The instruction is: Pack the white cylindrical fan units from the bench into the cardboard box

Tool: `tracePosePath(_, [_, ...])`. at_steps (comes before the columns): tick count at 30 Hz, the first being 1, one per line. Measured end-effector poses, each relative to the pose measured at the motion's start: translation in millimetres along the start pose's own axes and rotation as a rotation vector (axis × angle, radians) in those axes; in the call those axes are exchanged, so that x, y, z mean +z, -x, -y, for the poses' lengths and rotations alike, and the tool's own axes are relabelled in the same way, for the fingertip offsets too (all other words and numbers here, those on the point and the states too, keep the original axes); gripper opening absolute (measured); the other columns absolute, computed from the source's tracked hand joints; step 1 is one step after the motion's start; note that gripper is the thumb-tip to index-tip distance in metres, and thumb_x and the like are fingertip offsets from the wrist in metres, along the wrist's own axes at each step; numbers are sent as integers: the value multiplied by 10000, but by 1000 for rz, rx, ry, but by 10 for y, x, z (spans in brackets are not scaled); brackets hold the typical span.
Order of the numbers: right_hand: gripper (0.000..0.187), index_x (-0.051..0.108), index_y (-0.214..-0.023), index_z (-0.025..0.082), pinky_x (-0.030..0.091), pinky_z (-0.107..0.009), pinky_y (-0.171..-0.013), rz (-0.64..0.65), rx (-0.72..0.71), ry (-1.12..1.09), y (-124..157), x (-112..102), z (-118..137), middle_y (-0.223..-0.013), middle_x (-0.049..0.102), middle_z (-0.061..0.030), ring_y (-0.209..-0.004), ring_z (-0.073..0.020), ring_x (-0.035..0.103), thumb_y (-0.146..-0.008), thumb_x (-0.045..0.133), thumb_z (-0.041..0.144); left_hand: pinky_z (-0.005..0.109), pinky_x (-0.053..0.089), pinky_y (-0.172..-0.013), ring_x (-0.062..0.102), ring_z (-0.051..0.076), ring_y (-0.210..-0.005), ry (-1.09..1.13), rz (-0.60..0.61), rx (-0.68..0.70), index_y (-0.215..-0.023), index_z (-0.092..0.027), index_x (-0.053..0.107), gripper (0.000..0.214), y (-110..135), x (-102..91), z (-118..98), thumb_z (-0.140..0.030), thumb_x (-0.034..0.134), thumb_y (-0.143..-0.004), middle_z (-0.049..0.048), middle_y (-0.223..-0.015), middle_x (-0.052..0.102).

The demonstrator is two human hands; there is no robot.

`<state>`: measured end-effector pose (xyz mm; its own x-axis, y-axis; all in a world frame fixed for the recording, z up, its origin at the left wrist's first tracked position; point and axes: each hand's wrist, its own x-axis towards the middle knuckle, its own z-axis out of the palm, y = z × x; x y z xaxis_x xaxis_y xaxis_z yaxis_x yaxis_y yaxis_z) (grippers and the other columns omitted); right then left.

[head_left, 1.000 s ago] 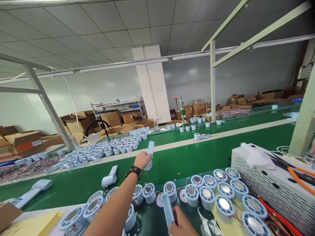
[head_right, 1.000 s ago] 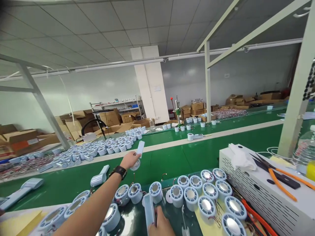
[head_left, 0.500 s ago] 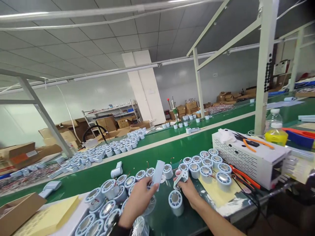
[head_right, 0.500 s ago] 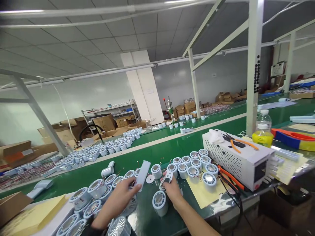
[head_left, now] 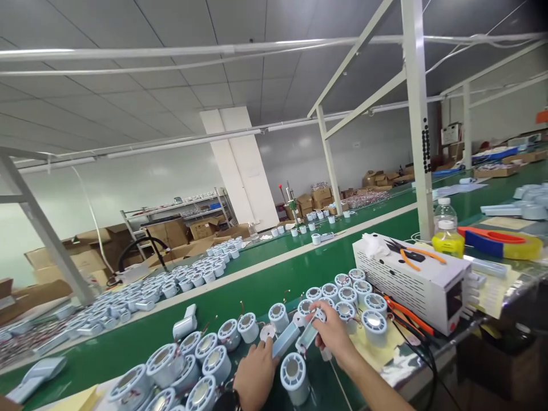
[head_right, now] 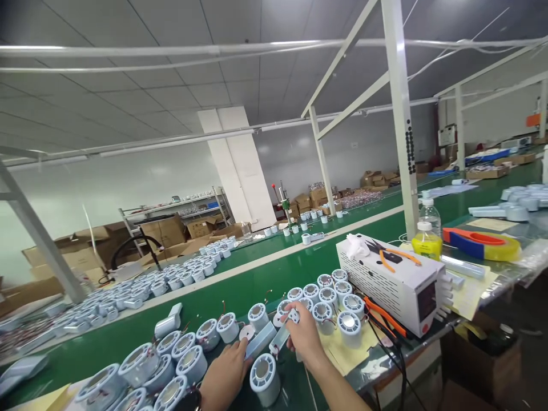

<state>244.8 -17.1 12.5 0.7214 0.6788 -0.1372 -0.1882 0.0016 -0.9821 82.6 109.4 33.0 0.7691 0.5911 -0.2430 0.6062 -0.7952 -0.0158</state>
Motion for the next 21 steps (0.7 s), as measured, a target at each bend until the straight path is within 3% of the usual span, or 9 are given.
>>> tracePosePath(3, [522,569,-1077,219,498,-268,-492,191,61,-58,28,-77,130,-878,710,4,-537,-140,634,-557,561,252,515,492,-1031,553,364,-1276,-26,-1,1,-1424,-78,474,489,-45,19,-7,-207,392,-960,205,-1364,605])
tracePosePath(6, [543,554,-1118,205,547,-290,-580,274,29,-56,72,-185,133,-705,668,42,-622,-178,675,-578,598,233,507,491,-1033,566,347,-1257,-20,18,32,-1374,-104,527,449,-84,-10,46,-217,431,-950,178,-1331,626])
tracePosePath(10, [326,565,-1011,204,491,-257,-515,216,-98,36,111,-316,-40,-750,618,42,-618,-153,637,-695,605,270,463,449,-1081,543,309,-1277,-4,18,98,-1342,-159,566,427,-30,-111,39,-224,421,-946,136,-1364,604])
tracePosePath(13, [313,569,-1048,208,515,-266,-583,180,-149,58,140,-389,-180,-789,595,37,-704,-157,625,-740,606,250,436,372,-1152,459,274,-1357,81,-67,125,-1405,-212,532,490,100,-175,-156,-253,288,-982,104,-1458,538])
tracePosePath(16, [354,574,-1123,213,531,-300,-658,202,-171,135,183,-460,-214,-764,615,34,-702,-168,615,-770,590,230,475,335,-1183,400,327,-1404,136,42,121,-1485,-233,459,609,211,-152,-395,-407,492,-902,92,-1524,489])
tracePosePath(18, [344,588,-1123,213,529,-313,-669,175,-166,210,220,-530,-168,-748,622,25,-694,-179,608,-780,582,235,524,325,-1183,379,383,-1417,103,129,104,-1499,-225,443,731,236,-103,-476,-379,601,-802,103,-1522,494])
tracePosePath(21, [382,581,-1186,228,533,-326,-669,90,-136,272,281,-684,-54,-813,639,0,-750,-208,619,-809,592,292,508,339,-1179,370,378,-1435,74,140,94,-1480,-260,462,710,215,-57,-469,-283,567,-778,81,-1509,511])
